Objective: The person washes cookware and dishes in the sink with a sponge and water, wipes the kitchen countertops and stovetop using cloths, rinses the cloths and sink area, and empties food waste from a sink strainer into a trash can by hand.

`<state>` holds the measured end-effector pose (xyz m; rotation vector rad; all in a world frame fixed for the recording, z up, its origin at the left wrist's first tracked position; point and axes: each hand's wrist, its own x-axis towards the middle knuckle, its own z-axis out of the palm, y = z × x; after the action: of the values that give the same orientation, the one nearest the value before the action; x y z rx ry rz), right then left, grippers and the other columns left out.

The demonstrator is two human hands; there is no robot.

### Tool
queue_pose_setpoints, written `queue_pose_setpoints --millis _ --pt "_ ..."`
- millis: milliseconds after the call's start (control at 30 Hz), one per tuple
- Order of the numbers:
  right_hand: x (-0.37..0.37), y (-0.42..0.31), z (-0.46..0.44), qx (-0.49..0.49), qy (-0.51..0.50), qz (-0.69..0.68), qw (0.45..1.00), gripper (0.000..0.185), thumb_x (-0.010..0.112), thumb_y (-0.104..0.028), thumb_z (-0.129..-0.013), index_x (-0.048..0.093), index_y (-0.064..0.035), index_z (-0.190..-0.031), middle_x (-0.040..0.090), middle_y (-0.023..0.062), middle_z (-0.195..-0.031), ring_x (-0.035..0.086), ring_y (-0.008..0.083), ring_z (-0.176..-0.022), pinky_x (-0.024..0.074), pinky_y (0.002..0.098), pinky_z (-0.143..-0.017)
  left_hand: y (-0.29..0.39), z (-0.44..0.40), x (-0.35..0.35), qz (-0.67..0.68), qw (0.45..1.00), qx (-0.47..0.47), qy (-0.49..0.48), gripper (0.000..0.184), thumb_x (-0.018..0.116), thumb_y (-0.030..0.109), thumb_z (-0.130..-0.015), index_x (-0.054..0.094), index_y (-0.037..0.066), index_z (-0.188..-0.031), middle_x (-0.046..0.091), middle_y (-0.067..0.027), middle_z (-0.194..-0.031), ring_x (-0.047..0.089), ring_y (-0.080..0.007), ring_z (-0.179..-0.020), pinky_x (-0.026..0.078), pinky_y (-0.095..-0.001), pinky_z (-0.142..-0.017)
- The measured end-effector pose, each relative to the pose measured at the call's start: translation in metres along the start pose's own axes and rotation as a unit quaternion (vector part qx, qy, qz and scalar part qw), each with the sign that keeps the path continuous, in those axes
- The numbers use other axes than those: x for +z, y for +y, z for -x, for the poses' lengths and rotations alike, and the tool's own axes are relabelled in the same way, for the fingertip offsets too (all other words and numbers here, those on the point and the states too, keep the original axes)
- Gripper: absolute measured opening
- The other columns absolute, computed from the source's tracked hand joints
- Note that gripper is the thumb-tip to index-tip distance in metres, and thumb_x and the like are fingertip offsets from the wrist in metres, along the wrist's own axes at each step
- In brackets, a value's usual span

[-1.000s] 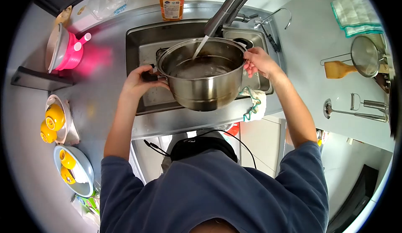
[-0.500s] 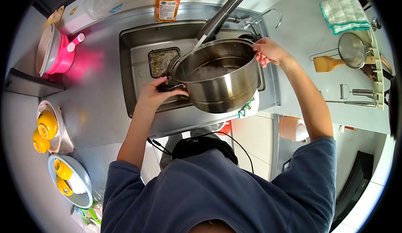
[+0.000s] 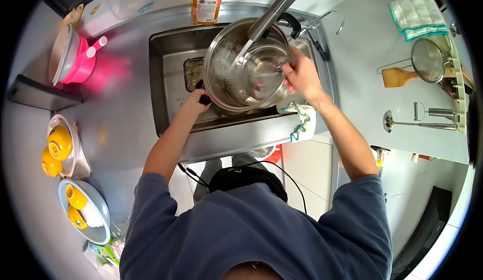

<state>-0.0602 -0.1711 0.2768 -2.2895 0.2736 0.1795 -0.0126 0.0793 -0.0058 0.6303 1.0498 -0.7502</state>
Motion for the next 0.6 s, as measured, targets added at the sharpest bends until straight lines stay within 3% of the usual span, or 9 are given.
queue_pose_setpoints --millis 100,267,333,400,467,500,533,600 --pt "-0.005 -0.013 0.005 -0.014 0.032 0.031 0.999 0.055 0.052 -0.004 -0.082 0.035 0.0056 -0.134 0.058 0.0093 -0.054 0.054 0.0161 -0.039 0.046 0.0295 -0.041 -0.005 -0.021 0.023 -0.022 0.997 0.001 -0.069 0.025 0.06 0.002 -0.074 0.053 0.003 -0.098 0.056 -0.0102 -0.099 0.059 -0.0233 -0.088 0.05 -0.0373 -0.083" --pt "-0.017 -0.022 0.021 -0.026 0.084 0.088 0.992 0.057 0.053 -0.004 -0.08 0.034 0.0085 -0.133 0.059 0.0141 -0.056 0.057 0.021 -0.042 0.0481 0.0343 -0.046 -0.021 -0.038 0.056 -0.104 0.989 0.013 -0.106 0.021 0.058 0.005 -0.075 0.055 0.005 -0.096 0.058 -0.0073 -0.095 0.058 -0.0224 -0.087 0.048 -0.0392 -0.077" --pt "-0.018 -0.004 0.03 -0.026 0.095 0.104 0.99 0.06 0.055 -0.004 -0.08 0.033 0.0044 -0.135 0.058 0.0156 -0.058 0.059 0.0257 -0.046 0.0482 0.0369 -0.049 -0.018 -0.042 0.066 -0.176 0.966 0.066 -0.178 0.016 0.056 0.008 -0.077 0.055 0.007 -0.094 0.058 -0.0065 -0.094 0.058 -0.0215 -0.087 0.047 -0.0382 -0.078" --pt "-0.016 0.032 0.035 -0.102 0.164 0.146 0.97 0.065 0.057 -0.005 -0.08 0.029 -0.0027 -0.139 0.058 0.0155 -0.058 0.059 0.0296 -0.049 0.048 0.0384 -0.05 -0.021 -0.039 0.075 -0.134 0.973 0.091 -0.165 0.013 0.052 0.007 -0.08 0.056 0.009 -0.092 0.058 -0.006 -0.093 0.057 -0.0206 -0.089 0.046 -0.038 -0.081" --pt "-0.011 0.058 0.037 -0.077 0.164 0.134 0.974 0.066 0.057 -0.004 -0.081 0.026 -0.008 -0.139 0.059 0.0159 -0.061 0.06 0.0322 -0.053 0.0484 0.0383 -0.052 -0.011 -0.098 0.057 0.0 0.931 0.193 -0.31 0.016 0.049 0.0 -0.08 0.056 0.008 -0.093 0.059 -0.0059 -0.094 0.057 -0.0202 -0.09 0.047 -0.0384 -0.082" --pt "-0.005 0.073 0.035 -0.072 0.181 0.11 0.975 0.063 0.056 -0.004 -0.082 0.026 -0.0081 -0.137 0.06 0.0164 -0.063 0.06 0.032 -0.054 0.0486 0.0377 -0.053 -0.007 -0.086 0.059 0.019 0.931 0.241 -0.273 0.019 0.047 -0.006 -0.08 0.055 0.007 -0.091 0.06 -0.0055 -0.096 0.058 -0.0202 -0.088 0.047 -0.0368 -0.083" --pt "0.001 0.087 0.034 -0.065 0.199 0.084 0.974 0.06 0.055 -0.003 -0.083 0.025 -0.0081 -0.135 0.06 0.0169 -0.065 0.061 0.0319 -0.055 0.0488 0.0371 -0.054 -0.007 -0.005 0.079 0.046 0.949 0.273 -0.152 0.02 0.047 -0.008 -0.08 0.056 0.006 -0.09 0.06 -0.0043 -0.092 0.058 -0.0184 -0.081 0.048 -0.0329 -0.077" --pt "0.019 0.107 0.02 -0.052 0.196 0.04 0.978 0.052 0.053 -0.002 -0.085 0.027 -0.0084 -0.13 0.062 0.0159 -0.067 0.063 0.0297 -0.058 0.0496 0.0357 -0.055 0.009 0.005 0.069 0.045 0.895 0.377 -0.232 0.019 0.048 -0.01 -0.078 0.051 0.009 -0.075 0.054 0.0008 -0.077 0.047 -0.0124 -0.061 0.039 -0.0259 -0.057"
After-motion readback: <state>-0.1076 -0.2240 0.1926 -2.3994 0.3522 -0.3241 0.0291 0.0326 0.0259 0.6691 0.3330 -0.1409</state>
